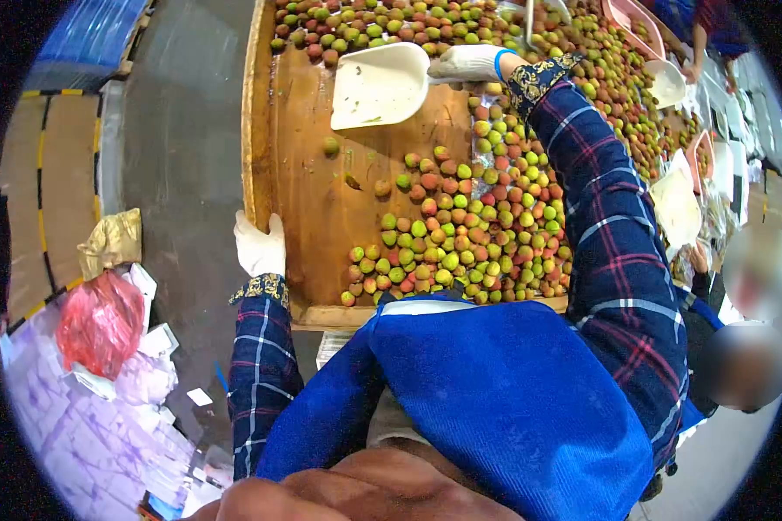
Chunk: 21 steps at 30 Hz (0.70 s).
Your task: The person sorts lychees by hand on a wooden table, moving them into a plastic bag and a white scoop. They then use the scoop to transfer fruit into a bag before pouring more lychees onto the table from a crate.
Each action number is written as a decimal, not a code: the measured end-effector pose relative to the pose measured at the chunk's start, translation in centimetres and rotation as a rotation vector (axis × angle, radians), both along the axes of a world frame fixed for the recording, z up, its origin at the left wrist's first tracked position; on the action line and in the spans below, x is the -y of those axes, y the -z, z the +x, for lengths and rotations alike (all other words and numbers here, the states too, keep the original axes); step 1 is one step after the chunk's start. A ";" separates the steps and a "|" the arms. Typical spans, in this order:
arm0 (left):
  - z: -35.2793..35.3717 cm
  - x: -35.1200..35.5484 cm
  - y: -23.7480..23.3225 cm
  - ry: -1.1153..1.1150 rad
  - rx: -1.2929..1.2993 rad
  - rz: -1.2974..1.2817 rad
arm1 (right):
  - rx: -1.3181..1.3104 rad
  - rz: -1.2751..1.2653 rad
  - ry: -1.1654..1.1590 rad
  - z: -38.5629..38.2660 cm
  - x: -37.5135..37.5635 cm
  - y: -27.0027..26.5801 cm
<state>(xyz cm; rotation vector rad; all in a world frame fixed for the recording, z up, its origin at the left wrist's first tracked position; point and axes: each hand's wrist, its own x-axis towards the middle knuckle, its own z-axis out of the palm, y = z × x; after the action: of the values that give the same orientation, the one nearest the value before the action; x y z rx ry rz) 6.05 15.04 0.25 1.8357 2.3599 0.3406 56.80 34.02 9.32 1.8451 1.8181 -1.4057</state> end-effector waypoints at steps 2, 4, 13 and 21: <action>-0.1 0.1 0.1 -0.008 -0.014 -0.003 | -0.031 -0.015 -0.013 -1.4 -0.7 2.0; 0.0 0.1 0.1 -0.001 -0.029 0.014 | -0.034 -0.058 -0.002 -4.1 -1.0 1.6; 0.1 -0.3 -0.6 -0.055 0.008 -0.088 | -0.210 -0.077 -0.040 -11.6 -3.2 5.6; -0.5 -0.1 0.5 -0.017 -0.030 -0.036 | -0.166 -0.018 -0.147 -13.0 -2.1 3.5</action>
<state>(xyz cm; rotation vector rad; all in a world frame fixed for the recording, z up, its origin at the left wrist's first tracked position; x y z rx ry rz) 5.56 15.14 -0.26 1.8189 2.3858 0.2732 43.80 36.08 5.84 1.5912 1.9661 -1.5557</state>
